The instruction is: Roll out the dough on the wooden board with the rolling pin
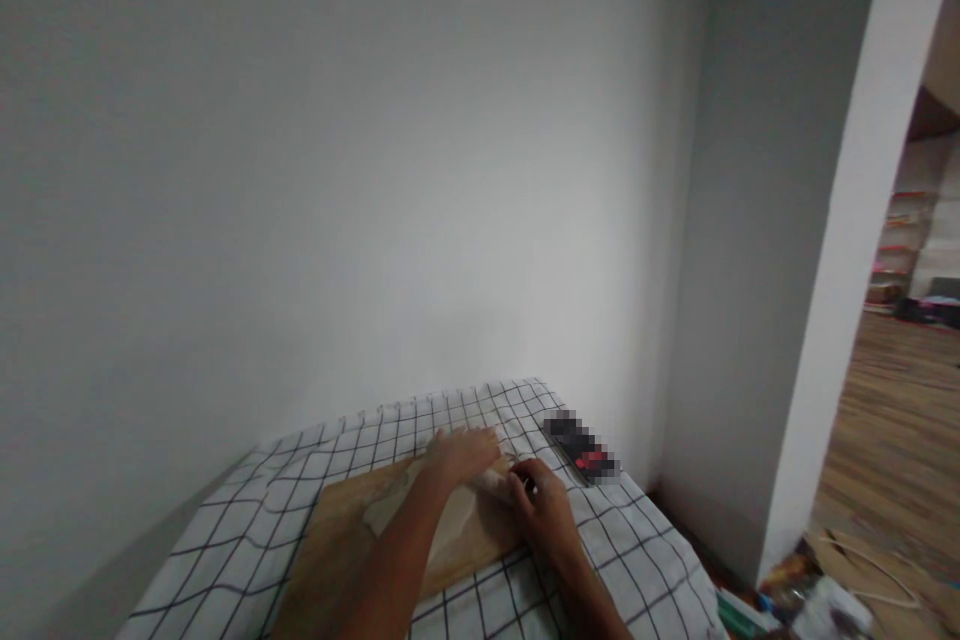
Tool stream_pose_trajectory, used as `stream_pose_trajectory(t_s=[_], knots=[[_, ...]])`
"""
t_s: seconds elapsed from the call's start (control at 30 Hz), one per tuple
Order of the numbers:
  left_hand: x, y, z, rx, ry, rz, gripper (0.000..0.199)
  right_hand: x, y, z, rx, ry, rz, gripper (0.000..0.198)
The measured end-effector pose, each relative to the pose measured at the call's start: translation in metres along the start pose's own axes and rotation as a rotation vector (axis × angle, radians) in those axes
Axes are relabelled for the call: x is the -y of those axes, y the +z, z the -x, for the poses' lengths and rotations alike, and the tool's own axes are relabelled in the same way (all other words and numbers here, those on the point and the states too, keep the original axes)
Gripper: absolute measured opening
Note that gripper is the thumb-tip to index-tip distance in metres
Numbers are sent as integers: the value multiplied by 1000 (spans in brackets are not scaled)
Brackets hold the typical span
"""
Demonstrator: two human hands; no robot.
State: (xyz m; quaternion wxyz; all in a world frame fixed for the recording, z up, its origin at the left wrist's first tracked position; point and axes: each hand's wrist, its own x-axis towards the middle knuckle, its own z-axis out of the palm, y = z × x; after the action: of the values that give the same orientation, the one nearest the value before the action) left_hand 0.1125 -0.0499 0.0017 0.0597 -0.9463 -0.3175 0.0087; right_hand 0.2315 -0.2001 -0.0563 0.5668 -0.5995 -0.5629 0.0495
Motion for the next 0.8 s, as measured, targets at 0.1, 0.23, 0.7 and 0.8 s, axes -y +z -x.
stream_pose_trajectory(t_s=[0.1,0.23,0.7,0.8], knots=[[1,0,15,-29,-39,-7,41,3,-1,3,14,-20,4,19],[1,2,31,-74,-176,70,50,2,0,4,20,-24,-6,19],[6,5,76,-8,-101,-146,44,7,-12,5,-70,28,-271,27],[-1,3,76,-24,-149,-106,43,32,-42,8,-29,32,-341,30]])
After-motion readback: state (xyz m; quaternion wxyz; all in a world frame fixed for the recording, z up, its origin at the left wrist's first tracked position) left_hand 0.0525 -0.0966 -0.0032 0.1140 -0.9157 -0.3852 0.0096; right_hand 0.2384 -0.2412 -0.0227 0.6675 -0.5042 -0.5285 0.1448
